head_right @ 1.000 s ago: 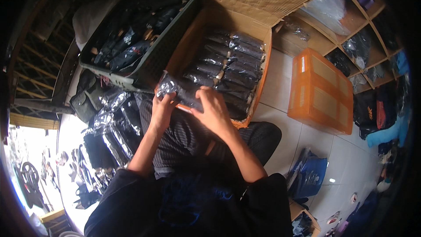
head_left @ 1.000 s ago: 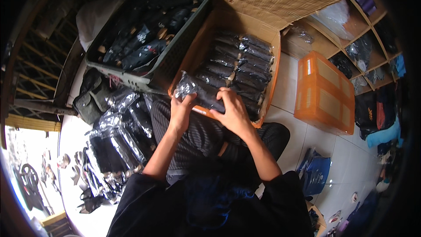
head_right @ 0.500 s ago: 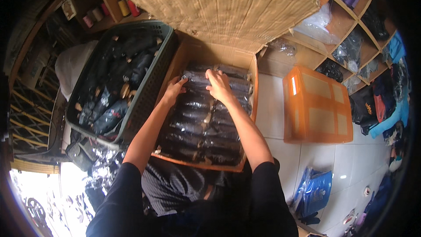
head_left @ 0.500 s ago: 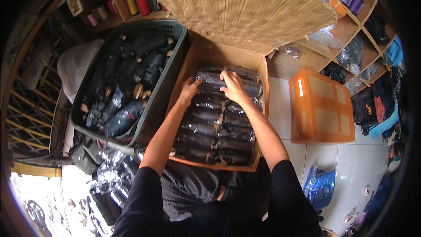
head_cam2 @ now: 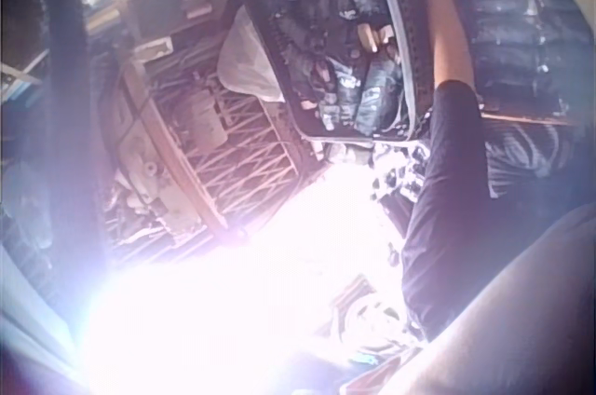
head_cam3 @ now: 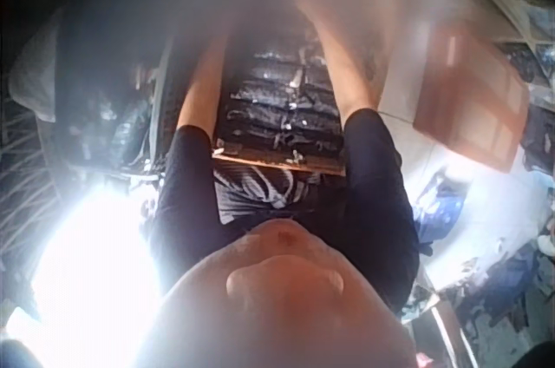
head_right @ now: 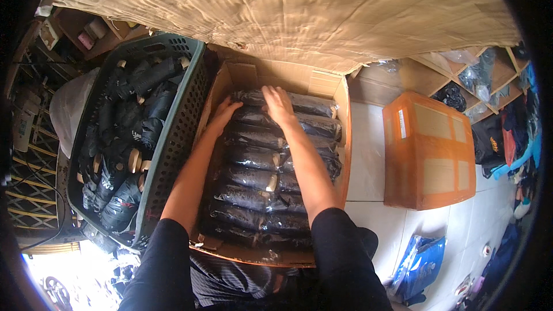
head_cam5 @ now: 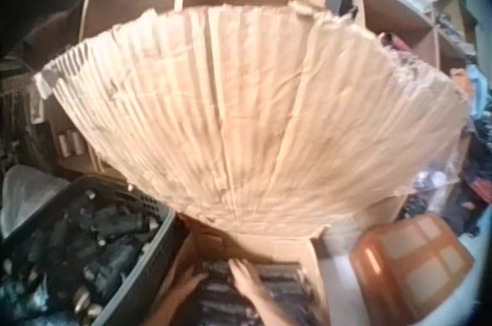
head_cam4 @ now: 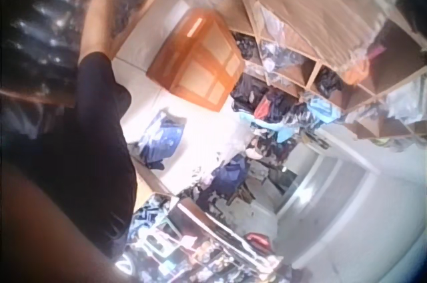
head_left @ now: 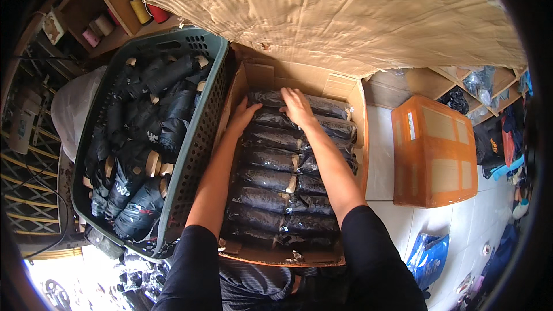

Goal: The person is organizing wrapped items into a cardboard box. They pick up each item from a pile and place it neatly into the box, arranging them in rows.

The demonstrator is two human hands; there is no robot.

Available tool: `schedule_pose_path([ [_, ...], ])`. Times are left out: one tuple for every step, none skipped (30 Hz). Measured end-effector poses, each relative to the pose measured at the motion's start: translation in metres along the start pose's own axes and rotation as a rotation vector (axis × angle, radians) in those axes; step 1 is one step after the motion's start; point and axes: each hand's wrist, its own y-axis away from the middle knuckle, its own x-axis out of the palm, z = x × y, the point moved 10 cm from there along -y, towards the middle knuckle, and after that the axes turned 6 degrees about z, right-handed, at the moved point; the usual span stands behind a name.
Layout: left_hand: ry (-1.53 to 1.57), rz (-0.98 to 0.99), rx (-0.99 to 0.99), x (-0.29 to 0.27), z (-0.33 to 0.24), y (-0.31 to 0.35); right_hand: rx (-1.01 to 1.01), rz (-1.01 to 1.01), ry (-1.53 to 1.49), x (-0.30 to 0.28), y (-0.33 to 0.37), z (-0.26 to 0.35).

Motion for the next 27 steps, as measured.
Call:
schedule_pose_path([
  [-0.074,0.001,-0.006,0.001,0.002,0.001,0.03,0.047,0.058,0.004,0.0,-0.002],
  [-0.149,0.004,-0.013,0.006,0.005,0.0,0.049,0.101,0.149,0.007,0.0,-0.006],
  [-0.218,0.018,-0.013,0.014,0.003,-0.001,0.042,0.127,0.133,0.005,0.003,-0.012],
  [-0.221,0.061,-0.027,0.021,0.003,-0.002,0.053,0.143,0.149,0.006,0.005,-0.014],
  [-0.188,0.051,-0.018,0.022,0.002,0.0,0.064,0.159,0.164,0.008,0.008,-0.016],
  [-0.16,0.036,-0.004,0.019,0.002,-0.001,0.058,0.134,0.193,0.003,0.008,-0.015],
  [-0.131,0.021,0.011,0.017,0.001,-0.001,0.051,0.108,0.221,-0.002,0.009,-0.012],
  [-0.129,0.008,0.017,0.018,0.001,-0.001,0.043,0.083,0.25,-0.007,0.01,-0.01],
  [-0.125,-0.016,0.02,0.015,0.003,0.0,0.065,0.094,0.206,-0.006,0.013,-0.007],
  [-0.12,-0.043,0.022,0.01,0.005,0.003,0.083,0.106,0.162,-0.006,0.019,-0.002],
  [-0.141,-0.069,0.028,0.003,0.005,0.006,0.097,0.119,0.117,-0.005,0.023,0.004],
  [-0.15,-0.088,0.029,0.003,0.004,0.012,0.103,0.137,0.147,-0.004,0.031,0.007],
  [-0.157,-0.118,0.022,0.001,0.004,0.024,0.103,0.116,0.167,-0.005,0.039,0.014],
  [-0.198,-0.113,0.08,0.006,-0.001,0.038,0.079,0.043,0.134,-0.01,0.052,0.027],
  [-0.241,-0.119,0.131,0.011,-0.008,0.059,0.046,-0.025,0.092,-0.015,0.067,0.046],
  [-0.29,-0.133,0.178,0.015,-0.015,0.083,0.022,0.059,0.051,-0.004,0.079,0.064],
  [-0.218,-0.169,0.193,0.022,-0.015,0.111,-0.005,0.146,0.012,0.006,0.093,0.079],
  [-0.244,-0.165,0.248,0.034,-0.022,0.143,0.069,0.241,0.069,0.02,0.112,0.075],
  [-0.274,-0.118,0.302,0.042,-0.026,0.177,0.094,0.233,0.109,0.019,0.118,0.076],
  [-0.263,-0.098,0.392,0.049,-0.045,0.22,0.061,0.175,0.22,0.013,0.128,0.075],
  [-0.305,-0.135,0.509,0.049,-0.057,0.268,0.062,0.173,0.241,0.003,0.135,0.081],
  [-0.264,-0.092,0.516,0.047,-0.074,0.317,0.085,0.145,0.241,-0.008,0.142,0.082],
  [-0.212,-0.001,0.44,0.044,-0.062,0.353,0.101,0.133,0.157,-0.015,0.15,0.087],
  [-0.159,-0.031,0.413,0.031,-0.058,0.397,0.119,0.15,0.087,-0.021,0.161,0.097],
  [-0.045,-0.144,0.358,0.01,-0.047,0.439,0.14,0.162,0.019,-0.03,0.169,0.111],
  [-0.154,-0.379,0.401,-0.018,-0.021,0.477,0.109,0.158,-0.03,-0.039,0.181,0.127],
  [-0.052,-0.554,0.187,-0.048,0.015,0.507,0.087,0.158,-0.074,-0.048,0.196,0.142],
])
